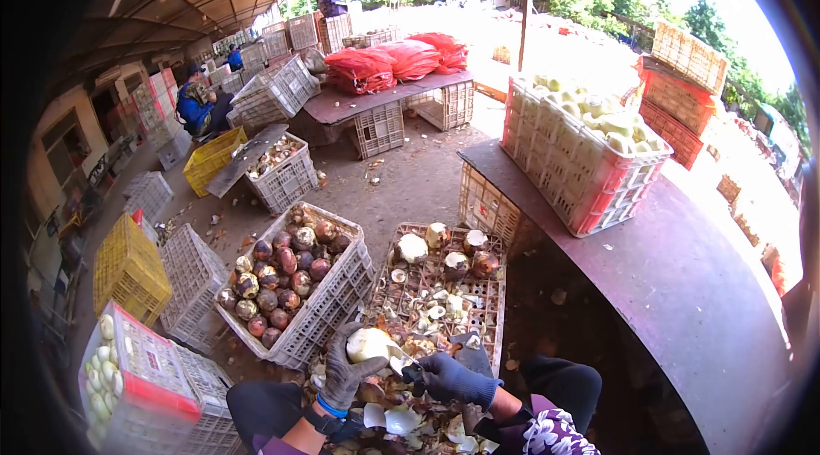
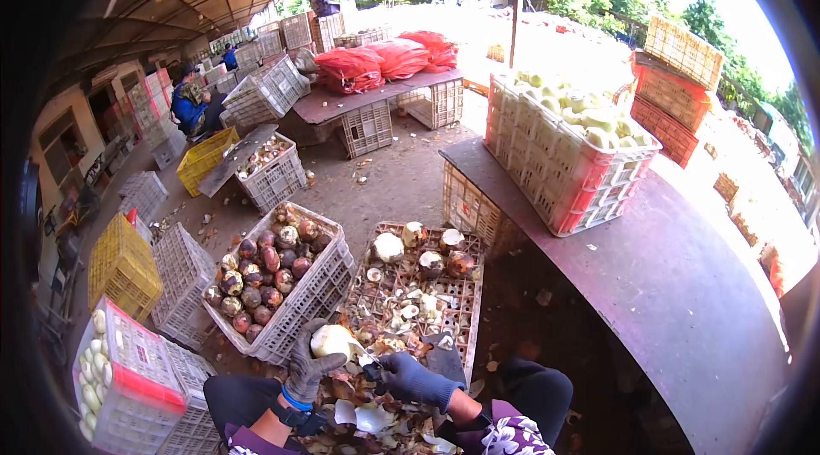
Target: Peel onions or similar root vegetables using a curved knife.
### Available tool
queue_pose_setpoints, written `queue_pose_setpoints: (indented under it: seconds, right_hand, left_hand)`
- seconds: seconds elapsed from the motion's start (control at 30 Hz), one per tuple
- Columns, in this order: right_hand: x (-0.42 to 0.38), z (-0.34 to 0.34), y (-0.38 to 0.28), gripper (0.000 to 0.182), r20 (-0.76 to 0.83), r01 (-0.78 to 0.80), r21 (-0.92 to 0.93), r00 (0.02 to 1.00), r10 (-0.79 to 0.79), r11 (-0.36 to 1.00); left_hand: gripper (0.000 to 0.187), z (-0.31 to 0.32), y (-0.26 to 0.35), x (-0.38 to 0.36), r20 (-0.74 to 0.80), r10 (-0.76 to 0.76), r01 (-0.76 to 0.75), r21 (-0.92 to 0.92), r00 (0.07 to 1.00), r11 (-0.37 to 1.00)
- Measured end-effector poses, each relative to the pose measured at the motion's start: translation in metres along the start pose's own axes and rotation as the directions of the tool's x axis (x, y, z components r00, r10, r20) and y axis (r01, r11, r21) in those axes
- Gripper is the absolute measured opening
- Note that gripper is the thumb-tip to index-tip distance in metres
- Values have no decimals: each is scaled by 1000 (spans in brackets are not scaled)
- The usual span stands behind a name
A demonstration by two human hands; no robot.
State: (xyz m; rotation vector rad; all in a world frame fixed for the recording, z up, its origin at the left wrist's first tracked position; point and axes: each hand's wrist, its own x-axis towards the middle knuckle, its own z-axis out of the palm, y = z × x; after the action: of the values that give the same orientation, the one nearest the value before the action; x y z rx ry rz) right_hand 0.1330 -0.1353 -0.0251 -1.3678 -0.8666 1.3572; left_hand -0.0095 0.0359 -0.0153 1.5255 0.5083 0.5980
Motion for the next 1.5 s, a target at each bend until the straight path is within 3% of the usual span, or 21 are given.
queue_pose_setpoints:
  seconds: [0.07,0.13,0.2,0.27,0.33,0.43,0.53,0.57,0.67,0.77,0.8,0.87,1.0,1.27,1.37,1.47,1.5]
  right_hand:
    - [-1,4,-5,26,2,-24,89,1000,24,996]
    - [-6,10,-16,30,0,-5,172,1000,6,985]
    - [-4,9,-16,29,-20,-23,63,1000,24,998]
    - [2,7,-9,29,-67,-12,-112,998,5,994]
    - [12,8,7,29,-128,17,-346,990,-65,938]
    - [11,19,16,32,-240,157,-270,944,-225,950]
    - [16,14,5,41,-384,311,-497,758,-527,810]
    - [13,13,-5,50,-368,306,-467,786,-497,830]
    - [12,13,-11,51,-296,236,-557,839,-456,796]
    - [23,10,6,53,-234,371,-636,743,-627,677]
    - [22,9,9,53,-231,325,-652,775,-588,685]
    - [15,10,3,53,-228,232,-684,833,-504,692]
    - [9,9,-2,54,-201,234,-685,849,-488,690]
    - [10,8,3,47,-244,186,-689,851,-465,701]
    - [7,8,-2,39,-254,119,-670,891,-377,733]
    - [22,13,16,32,-378,402,-190,812,-445,896]
    - [23,12,20,31,-400,388,-149,817,-414,910]
  left_hand:
    - [68,1,4,-1,-1,-83,82,-88,997,993]
    - [67,-2,-4,1,-2,-68,67,-135,998,989]
    - [66,-3,-8,4,-9,-6,5,-118,1000,993]
    - [64,2,3,2,-77,-39,30,-116,996,993]
    - [63,0,2,4,-121,-54,38,-131,991,991]
    - [61,-13,-14,13,-134,-57,31,-183,989,983]
    - [60,-6,-12,5,-119,-80,65,-120,990,991]
    - [60,-4,-15,4,-60,-47,40,-106,997,994]
    - [60,11,-1,-6,33,-47,48,-32,998,998]
    - [61,11,3,-10,72,-160,168,-131,984,977]
    - [62,10,2,-10,92,-188,201,-156,978,967]
    - [64,9,-6,-10,84,-78,81,-37,993,996]
    - [63,9,-27,-10,127,63,-81,141,990,987]
    - [65,15,-18,-16,137,18,-41,166,990,985]
    - [64,17,-9,-15,152,-6,-13,124,988,992]
    - [66,14,-8,-17,151,-38,28,71,988,997]
    - [68,12,-8,-17,147,-49,41,54,988,998]
